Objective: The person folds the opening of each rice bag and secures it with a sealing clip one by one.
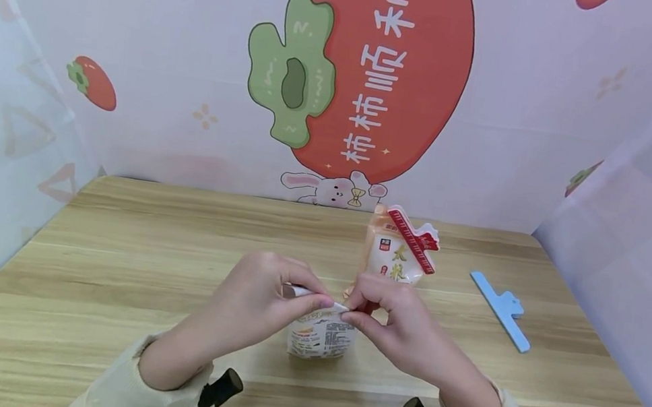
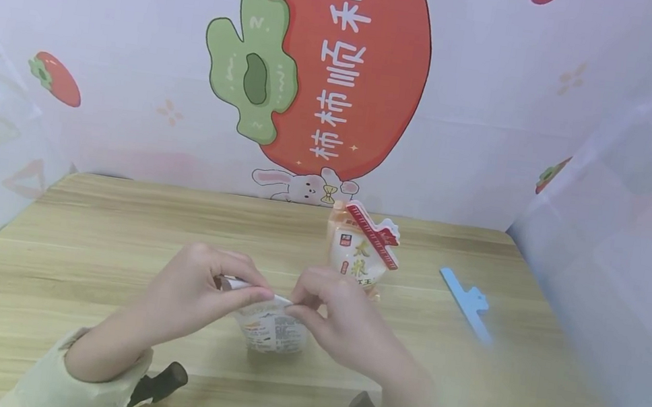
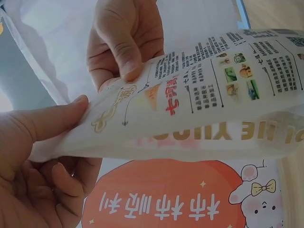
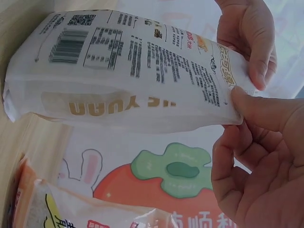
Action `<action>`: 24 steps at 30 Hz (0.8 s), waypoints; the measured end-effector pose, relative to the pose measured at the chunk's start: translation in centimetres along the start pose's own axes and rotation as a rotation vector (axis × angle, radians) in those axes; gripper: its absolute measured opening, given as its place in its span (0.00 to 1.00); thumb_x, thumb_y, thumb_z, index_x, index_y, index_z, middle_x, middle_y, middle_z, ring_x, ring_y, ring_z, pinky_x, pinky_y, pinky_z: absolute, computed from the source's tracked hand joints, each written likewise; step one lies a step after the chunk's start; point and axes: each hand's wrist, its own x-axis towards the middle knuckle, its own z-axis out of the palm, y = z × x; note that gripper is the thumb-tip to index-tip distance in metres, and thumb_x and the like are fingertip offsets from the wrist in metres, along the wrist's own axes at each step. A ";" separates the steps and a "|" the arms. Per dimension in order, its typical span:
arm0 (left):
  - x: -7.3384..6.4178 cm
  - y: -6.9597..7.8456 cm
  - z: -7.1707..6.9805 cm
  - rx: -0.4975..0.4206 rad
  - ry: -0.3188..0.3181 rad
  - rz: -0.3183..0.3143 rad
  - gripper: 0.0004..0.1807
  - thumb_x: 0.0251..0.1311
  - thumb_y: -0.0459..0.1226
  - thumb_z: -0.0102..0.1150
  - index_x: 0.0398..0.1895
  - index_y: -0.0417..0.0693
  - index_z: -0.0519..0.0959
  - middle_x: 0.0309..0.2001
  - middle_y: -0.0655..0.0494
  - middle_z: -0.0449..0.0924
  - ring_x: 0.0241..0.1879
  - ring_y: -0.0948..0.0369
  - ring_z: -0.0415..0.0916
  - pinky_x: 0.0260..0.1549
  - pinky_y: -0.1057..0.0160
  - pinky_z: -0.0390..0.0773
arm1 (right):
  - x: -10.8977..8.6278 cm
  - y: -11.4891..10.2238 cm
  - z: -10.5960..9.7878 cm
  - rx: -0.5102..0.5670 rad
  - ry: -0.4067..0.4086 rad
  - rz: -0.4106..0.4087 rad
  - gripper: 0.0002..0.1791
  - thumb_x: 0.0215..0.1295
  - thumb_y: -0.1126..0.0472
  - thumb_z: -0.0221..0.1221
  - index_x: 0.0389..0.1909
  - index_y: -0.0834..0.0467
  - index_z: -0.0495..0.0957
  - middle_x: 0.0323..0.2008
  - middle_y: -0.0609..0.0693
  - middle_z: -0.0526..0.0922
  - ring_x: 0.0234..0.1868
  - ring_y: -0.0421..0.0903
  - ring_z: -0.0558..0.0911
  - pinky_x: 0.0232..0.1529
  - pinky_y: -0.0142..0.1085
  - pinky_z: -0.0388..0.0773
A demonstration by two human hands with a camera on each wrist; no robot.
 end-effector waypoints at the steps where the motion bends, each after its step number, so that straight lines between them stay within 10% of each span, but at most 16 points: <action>1: 0.0 0.0 -0.1 -0.001 -0.005 -0.006 0.02 0.56 0.38 0.72 0.29 0.51 0.90 0.28 0.65 0.87 0.26 0.74 0.75 0.24 0.72 0.76 | 0.0 0.0 0.0 0.000 0.000 0.000 0.09 0.60 0.69 0.67 0.29 0.53 0.78 0.28 0.43 0.77 0.30 0.35 0.76 0.32 0.29 0.79; 16: -0.5 0.1 -0.7 0.068 0.067 0.053 0.02 0.57 0.36 0.70 0.30 0.48 0.89 0.28 0.63 0.87 0.27 0.72 0.77 0.25 0.71 0.75 | 0.3 -0.2 0.6 0.010 0.059 0.083 0.05 0.61 0.65 0.67 0.31 0.51 0.83 0.28 0.41 0.79 0.31 0.37 0.76 0.34 0.30 0.79; 24: -0.3 -0.1 -0.6 0.081 0.119 0.034 0.02 0.54 0.35 0.72 0.31 0.49 0.90 0.29 0.62 0.89 0.27 0.71 0.79 0.24 0.72 0.74 | 1.4 -0.5 2.1 -0.035 0.243 -0.109 0.06 0.59 0.69 0.68 0.29 0.54 0.84 0.24 0.42 0.79 0.30 0.37 0.74 0.31 0.28 0.77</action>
